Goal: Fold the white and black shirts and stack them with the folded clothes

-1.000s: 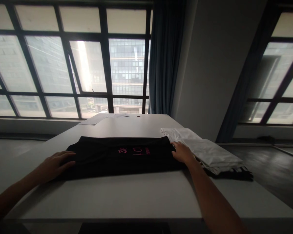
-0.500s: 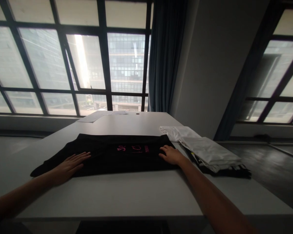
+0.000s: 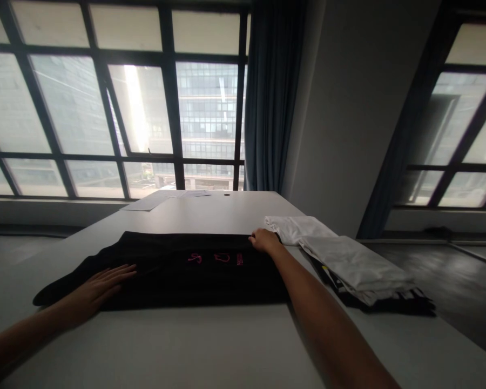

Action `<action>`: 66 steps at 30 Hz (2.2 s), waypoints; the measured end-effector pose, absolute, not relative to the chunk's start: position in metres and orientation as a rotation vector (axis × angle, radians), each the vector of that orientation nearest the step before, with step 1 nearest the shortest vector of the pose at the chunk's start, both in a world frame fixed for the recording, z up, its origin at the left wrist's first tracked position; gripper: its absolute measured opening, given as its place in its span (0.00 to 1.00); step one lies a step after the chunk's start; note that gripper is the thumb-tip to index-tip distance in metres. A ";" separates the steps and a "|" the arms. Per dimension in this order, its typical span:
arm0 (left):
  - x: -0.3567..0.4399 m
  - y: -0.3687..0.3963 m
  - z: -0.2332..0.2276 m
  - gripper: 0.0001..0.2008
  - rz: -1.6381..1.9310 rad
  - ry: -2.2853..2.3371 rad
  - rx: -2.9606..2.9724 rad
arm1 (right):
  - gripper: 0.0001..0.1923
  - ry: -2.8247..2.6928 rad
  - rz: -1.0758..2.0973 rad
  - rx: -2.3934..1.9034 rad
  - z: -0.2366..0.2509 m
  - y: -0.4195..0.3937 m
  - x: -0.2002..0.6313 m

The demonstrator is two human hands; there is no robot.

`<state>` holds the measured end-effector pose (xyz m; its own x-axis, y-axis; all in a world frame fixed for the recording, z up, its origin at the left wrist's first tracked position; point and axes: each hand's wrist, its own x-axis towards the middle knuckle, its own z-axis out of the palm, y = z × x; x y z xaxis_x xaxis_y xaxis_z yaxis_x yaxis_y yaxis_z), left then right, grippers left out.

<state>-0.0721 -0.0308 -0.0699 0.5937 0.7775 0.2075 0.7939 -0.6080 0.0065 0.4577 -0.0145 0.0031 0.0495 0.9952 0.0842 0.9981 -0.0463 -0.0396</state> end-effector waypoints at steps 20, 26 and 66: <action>-0.110 -0.060 -0.088 0.17 -0.793 -1.639 -2.472 | 0.18 -2.453 0.520 -1.499 0.001 0.146 0.154; -0.102 -0.051 -0.072 0.18 -0.736 -1.612 -2.612 | 0.18 -2.468 0.594 -1.557 0.003 0.193 0.136; 0.177 0.014 -0.009 0.25 -0.513 -0.828 -3.075 | 0.28 -2.073 0.531 -2.349 0.006 0.023 0.511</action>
